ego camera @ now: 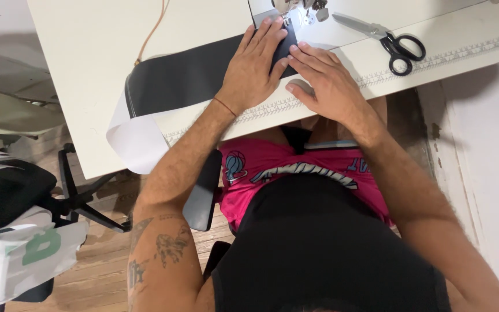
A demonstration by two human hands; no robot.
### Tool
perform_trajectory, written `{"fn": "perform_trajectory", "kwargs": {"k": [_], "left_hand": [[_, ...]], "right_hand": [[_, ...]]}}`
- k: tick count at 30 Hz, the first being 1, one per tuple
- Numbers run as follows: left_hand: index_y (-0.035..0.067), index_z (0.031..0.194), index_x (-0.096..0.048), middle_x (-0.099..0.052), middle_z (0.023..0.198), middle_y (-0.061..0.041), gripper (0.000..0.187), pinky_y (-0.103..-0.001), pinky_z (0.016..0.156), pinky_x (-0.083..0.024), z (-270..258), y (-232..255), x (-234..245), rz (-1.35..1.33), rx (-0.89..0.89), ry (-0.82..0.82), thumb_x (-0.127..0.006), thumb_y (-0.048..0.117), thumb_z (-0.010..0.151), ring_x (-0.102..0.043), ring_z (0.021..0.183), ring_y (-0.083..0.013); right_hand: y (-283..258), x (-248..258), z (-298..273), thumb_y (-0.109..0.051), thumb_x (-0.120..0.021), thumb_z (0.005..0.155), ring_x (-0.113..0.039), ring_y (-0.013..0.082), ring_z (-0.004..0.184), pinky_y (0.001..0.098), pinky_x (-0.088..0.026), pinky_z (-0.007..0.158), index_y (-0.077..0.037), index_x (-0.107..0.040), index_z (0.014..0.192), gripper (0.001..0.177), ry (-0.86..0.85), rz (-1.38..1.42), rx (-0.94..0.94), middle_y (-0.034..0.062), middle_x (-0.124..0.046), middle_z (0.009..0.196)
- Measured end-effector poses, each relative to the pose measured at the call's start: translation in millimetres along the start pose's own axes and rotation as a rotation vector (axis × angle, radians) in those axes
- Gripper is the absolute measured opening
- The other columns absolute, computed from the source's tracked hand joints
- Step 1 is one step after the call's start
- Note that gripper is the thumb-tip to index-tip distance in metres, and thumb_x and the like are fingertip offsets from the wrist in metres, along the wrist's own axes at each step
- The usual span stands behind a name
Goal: Aligning and cutting strips of leather material using scissors at a sewing station.
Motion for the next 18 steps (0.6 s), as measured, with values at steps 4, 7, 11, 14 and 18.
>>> {"fn": "perform_trajectory", "kwargs": {"k": [4,7,11,14,18], "left_hand": [[0.002,0.151,-0.05,-0.041,0.163,-0.013,0.048,-0.048,0.13,-0.025,1.7,-3.6,-4.5,0.013,-0.013,-0.004,-0.047,0.035,0.115,-0.035,0.154,-0.0294],[0.003,0.151,-0.05,-0.042,0.162,-0.013,0.048,-0.049,0.13,-0.025,3.4,-5.6,-3.6,0.012,-0.001,-0.012,-0.048,0.034,0.115,-0.034,0.154,-0.03],[0.002,0.151,-0.05,-0.04,0.163,-0.013,0.049,-0.049,0.131,-0.02,6.6,-6.9,-2.7,0.006,0.005,-0.044,-0.048,0.034,0.114,-0.031,0.155,-0.0302],[-0.001,0.148,-0.053,-0.04,0.162,-0.015,0.05,-0.05,0.13,-0.019,11.8,-7.0,1.2,-0.018,0.003,-0.047,-0.047,0.034,0.114,-0.029,0.154,-0.0306],[-0.002,0.147,-0.053,-0.041,0.161,-0.016,0.051,-0.051,0.13,-0.018,14.6,-9.3,1.3,-0.026,-0.009,-0.058,-0.044,0.035,0.114,-0.028,0.154,-0.0315]], "right_hand": [[6.3,-5.7,0.2,-0.032,-0.061,0.11,-0.04,0.033,0.15,0.0489,-0.036,0.118,0.004,-0.052,0.153,0.057,-0.053,0.013,-0.03,0.0185,-0.048,0.16],[4.3,0.7,3.8,-0.03,-0.065,0.109,-0.042,0.0324,0.148,0.0475,-0.038,0.118,0.004,-0.056,0.15,0.055,-0.019,0.016,-0.011,0.0182,-0.052,0.158],[28.4,24.4,-7.0,-0.029,-0.07,0.105,-0.047,0.0368,0.142,0.0523,-0.034,0.117,0.003,-0.057,0.149,0.056,0.015,0.078,-0.18,0.0219,-0.054,0.154],[64.5,92.6,-37.8,-0.009,-0.074,0.11,-0.056,0.0468,0.129,0.0555,-0.035,0.112,0.01,-0.06,0.143,0.041,0.322,-0.084,-0.248,0.0298,-0.061,0.141],[106.7,142.5,-78.1,-0.029,-0.065,0.125,-0.042,0.0618,0.131,0.0657,-0.029,0.111,0.022,-0.045,0.149,0.06,0.33,-0.365,-0.481,0.0429,-0.049,0.147]]}}
Point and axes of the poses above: each hand's wrist, its own z-axis towards the middle knuckle, its own x-axis out of the back of the hand, y = z × x, the point moved 8 cm from there along z, towards the middle knuckle
